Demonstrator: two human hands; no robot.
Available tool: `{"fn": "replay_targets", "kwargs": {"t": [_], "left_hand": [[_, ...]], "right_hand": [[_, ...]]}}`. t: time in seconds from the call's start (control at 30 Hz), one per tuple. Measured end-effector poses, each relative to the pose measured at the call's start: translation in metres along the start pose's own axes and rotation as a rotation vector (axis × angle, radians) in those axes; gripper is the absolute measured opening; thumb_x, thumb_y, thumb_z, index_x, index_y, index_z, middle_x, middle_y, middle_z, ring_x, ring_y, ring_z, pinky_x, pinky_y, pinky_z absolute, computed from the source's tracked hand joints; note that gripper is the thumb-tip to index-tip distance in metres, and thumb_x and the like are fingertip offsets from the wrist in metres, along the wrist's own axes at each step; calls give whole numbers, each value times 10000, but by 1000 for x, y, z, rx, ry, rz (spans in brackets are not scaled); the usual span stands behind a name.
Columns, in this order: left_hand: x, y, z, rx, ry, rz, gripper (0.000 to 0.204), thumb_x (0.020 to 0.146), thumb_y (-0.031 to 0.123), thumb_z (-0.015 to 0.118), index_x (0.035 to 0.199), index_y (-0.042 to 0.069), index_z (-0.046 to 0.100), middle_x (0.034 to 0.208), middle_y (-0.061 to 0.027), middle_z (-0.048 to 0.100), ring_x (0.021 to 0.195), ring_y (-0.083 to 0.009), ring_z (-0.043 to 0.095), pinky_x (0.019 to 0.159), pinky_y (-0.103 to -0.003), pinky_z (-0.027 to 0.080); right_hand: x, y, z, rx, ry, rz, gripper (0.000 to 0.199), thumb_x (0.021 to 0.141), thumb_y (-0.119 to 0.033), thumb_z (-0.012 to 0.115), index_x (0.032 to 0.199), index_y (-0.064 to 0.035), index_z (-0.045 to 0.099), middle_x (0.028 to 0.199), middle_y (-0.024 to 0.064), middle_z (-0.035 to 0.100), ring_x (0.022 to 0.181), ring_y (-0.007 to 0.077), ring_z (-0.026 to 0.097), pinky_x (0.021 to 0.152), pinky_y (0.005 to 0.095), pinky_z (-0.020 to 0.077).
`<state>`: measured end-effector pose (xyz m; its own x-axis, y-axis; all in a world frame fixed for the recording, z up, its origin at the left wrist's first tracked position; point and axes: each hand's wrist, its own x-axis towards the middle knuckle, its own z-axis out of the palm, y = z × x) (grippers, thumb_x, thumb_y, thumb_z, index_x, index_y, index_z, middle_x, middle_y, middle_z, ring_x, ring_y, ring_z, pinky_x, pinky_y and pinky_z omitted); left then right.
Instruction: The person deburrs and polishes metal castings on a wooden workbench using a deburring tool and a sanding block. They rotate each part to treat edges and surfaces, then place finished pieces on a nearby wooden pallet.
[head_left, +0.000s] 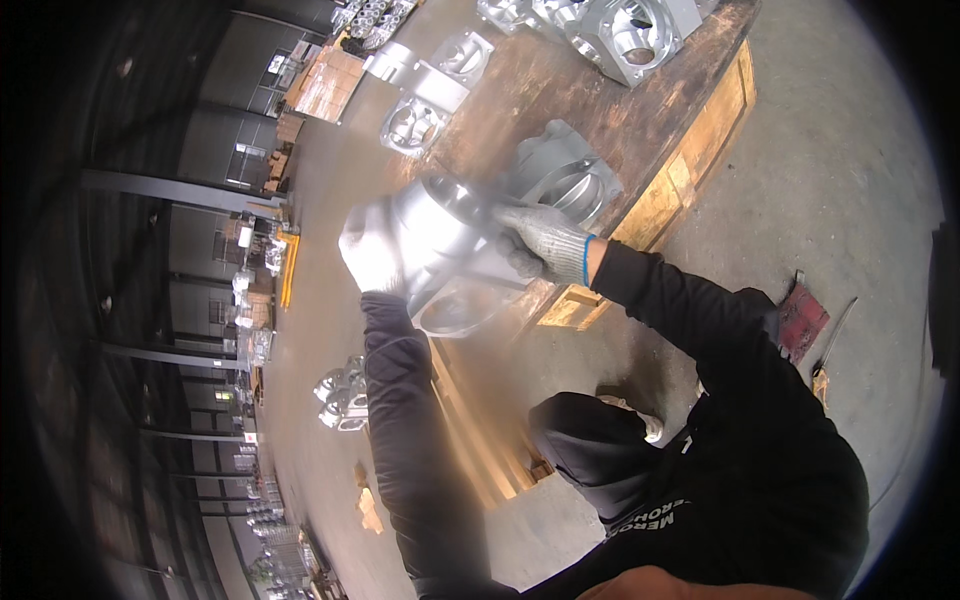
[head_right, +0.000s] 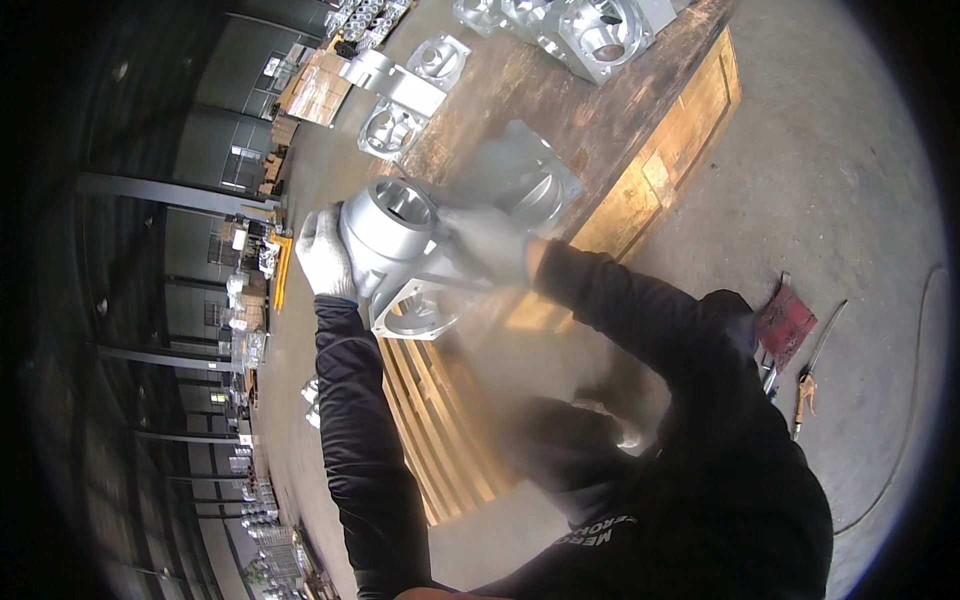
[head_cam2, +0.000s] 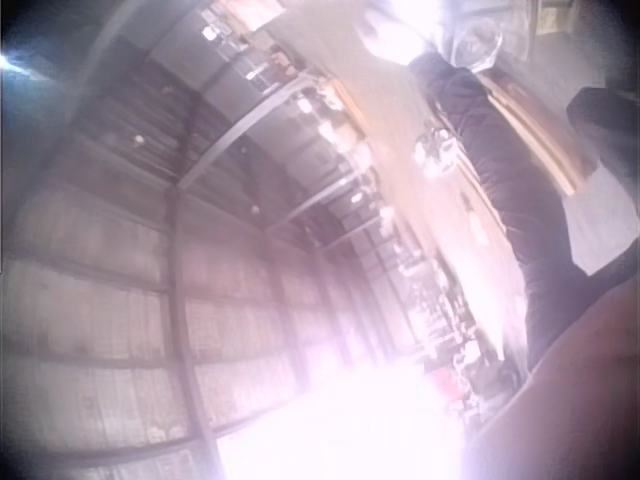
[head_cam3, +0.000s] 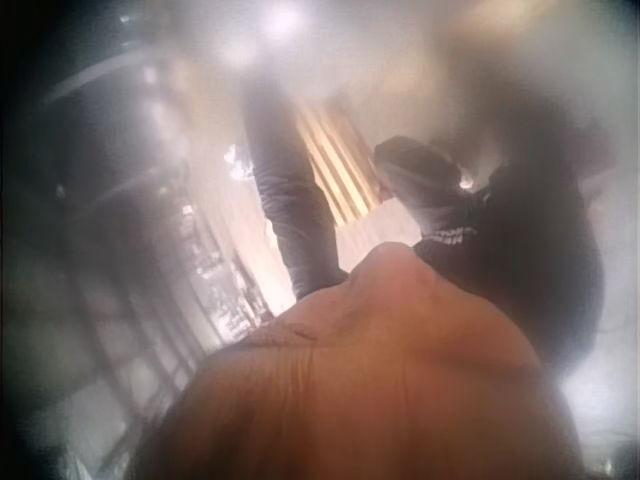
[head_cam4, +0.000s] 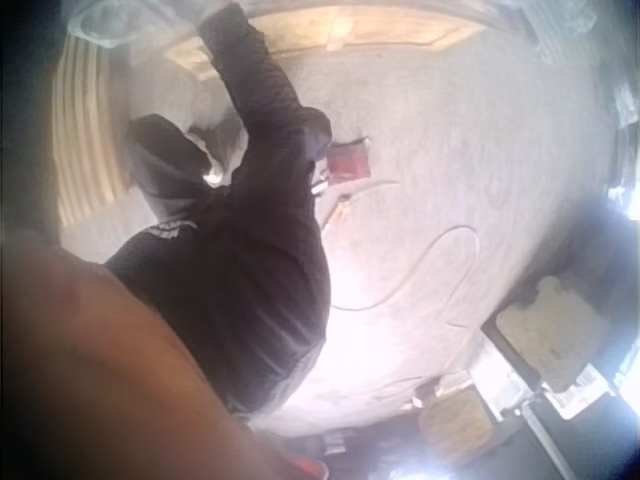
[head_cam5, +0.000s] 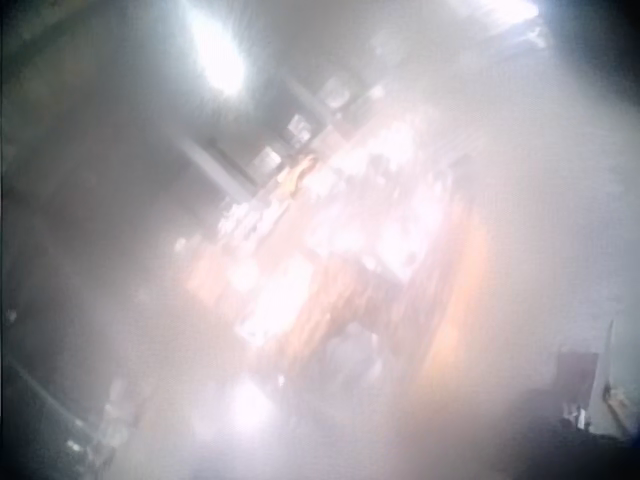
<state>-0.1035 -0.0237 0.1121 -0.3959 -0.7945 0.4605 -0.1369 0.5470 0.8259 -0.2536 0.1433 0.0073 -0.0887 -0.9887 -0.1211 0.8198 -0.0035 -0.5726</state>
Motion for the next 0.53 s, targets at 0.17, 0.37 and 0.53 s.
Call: {"fn": "replay_targets", "kwargs": {"t": [0.17, 0.37, 0.53], "left_hand": [[2, 5, 1, 78, 60, 25, 209, 969, 135, 682, 1015, -58, 748, 917, -62, 744, 841, -140, 628, 794, -324, 513], [-5, 15, 7, 112, 51, -9, 185, 969, 148, 686, 973, -27, 746, 841, -46, 721, 776, -134, 607, 749, -325, 508], [-5, 18, 7, 102, 82, -83, 191, 977, 132, 688, 997, -37, 774, 907, -64, 763, 833, -132, 672, 809, -283, 530]], "right_hand": [[-26, 3, -6, -320, -15, -96, 463, 1143, -357, 472, 1547, -133, 497, 692, -17, 594, 412, 81, 453, 348, 241, 313], [-3, -11, -25, -314, -73, -126, 386, 1126, -335, 527, 1466, -155, 570, 672, -35, 556, 455, 56, 459, 380, 197, 356], [20, -33, -17, -868, -298, -788, 377, 1134, -320, 505, 1462, -146, 572, 645, -25, 548, 455, 52, 450, 371, 198, 321]]}}
